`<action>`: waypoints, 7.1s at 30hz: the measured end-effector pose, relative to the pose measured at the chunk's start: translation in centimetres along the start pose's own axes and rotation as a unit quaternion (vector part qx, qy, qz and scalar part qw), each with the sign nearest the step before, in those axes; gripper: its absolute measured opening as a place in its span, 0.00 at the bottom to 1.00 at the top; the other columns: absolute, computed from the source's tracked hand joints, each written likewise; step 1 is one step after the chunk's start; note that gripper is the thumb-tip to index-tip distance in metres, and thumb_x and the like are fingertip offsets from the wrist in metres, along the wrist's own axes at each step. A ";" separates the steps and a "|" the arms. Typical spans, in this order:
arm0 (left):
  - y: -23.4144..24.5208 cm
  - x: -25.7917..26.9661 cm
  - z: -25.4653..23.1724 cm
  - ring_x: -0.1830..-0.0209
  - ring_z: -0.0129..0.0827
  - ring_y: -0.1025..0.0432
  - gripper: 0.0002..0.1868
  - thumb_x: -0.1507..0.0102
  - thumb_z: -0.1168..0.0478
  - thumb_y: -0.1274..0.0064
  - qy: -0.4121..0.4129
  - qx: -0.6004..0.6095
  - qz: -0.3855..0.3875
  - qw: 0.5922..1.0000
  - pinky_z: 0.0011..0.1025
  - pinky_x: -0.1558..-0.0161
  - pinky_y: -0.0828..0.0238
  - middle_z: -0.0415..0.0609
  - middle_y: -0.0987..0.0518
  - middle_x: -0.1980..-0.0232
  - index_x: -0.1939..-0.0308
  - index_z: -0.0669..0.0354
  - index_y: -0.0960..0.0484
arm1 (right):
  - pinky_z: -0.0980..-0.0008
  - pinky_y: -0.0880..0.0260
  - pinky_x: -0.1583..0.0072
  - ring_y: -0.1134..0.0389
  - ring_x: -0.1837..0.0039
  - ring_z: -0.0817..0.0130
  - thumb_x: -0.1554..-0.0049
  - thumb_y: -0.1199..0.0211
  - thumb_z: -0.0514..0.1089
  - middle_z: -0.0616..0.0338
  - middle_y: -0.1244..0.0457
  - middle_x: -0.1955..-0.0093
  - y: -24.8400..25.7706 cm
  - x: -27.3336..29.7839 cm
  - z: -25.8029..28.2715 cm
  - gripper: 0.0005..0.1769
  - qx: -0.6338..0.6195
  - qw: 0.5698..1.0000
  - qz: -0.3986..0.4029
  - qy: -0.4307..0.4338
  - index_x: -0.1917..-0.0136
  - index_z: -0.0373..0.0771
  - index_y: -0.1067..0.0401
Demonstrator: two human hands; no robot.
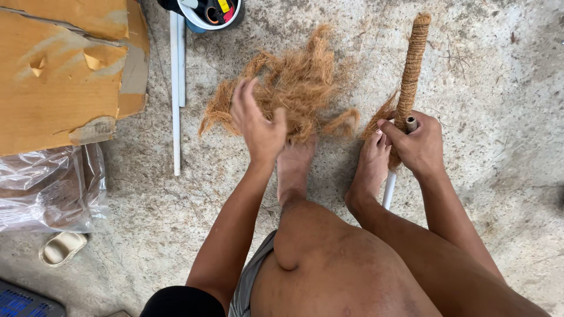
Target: The person sits on the floor and wraps loose coir fibers around a long white PVC pipe to create a rope. They repeatedly gather fibers from a pile, align them with the existing wrap, and twist them tightly around the pipe by hand.
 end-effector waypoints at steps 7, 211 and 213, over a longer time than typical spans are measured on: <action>-4.8 -3.3 -3.0 0.39 0.44 0.32 0.32 0.41 0.52 0.35 -0.109 -0.042 0.320 0.940 0.47 0.35 0.42 0.52 0.25 0.37 0.36 0.56 0.26 | 0.70 0.34 0.64 0.31 0.67 0.73 0.41 0.30 0.48 0.56 0.32 0.69 0.0 -0.2 1.0 0.15 0.012 1.000 -0.018 -0.015 0.47 0.35 0.23; 20.6 -6.3 -16.0 0.61 0.27 0.25 0.26 0.29 0.47 0.55 0.066 0.572 0.354 0.737 0.30 0.58 0.20 0.44 0.18 0.59 0.36 0.62 0.22 | 0.73 0.49 0.66 0.44 0.70 0.78 0.24 0.44 0.52 0.66 0.42 0.72 8.6 7.7 26.7 0.31 -0.027 0.853 -0.159 0.496 0.68 0.39 0.39; 20.7 -6.4 -15.9 0.56 0.25 0.25 0.26 0.27 0.46 0.56 0.012 0.575 0.324 0.751 0.26 0.52 0.24 0.44 0.17 0.54 0.35 0.63 0.21 | 0.73 0.48 0.65 0.42 0.69 0.78 0.25 0.45 0.50 0.65 0.41 0.71 8.5 7.4 26.8 0.29 -0.004 0.846 -0.155 0.511 0.67 0.39 0.38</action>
Point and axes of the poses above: each hand's wrist, its own x-axis away from the middle knuckle, its own y-axis out of the back of the hand, z = x × y, the point moved 1 cm from there along -x, towards the middle knuckle
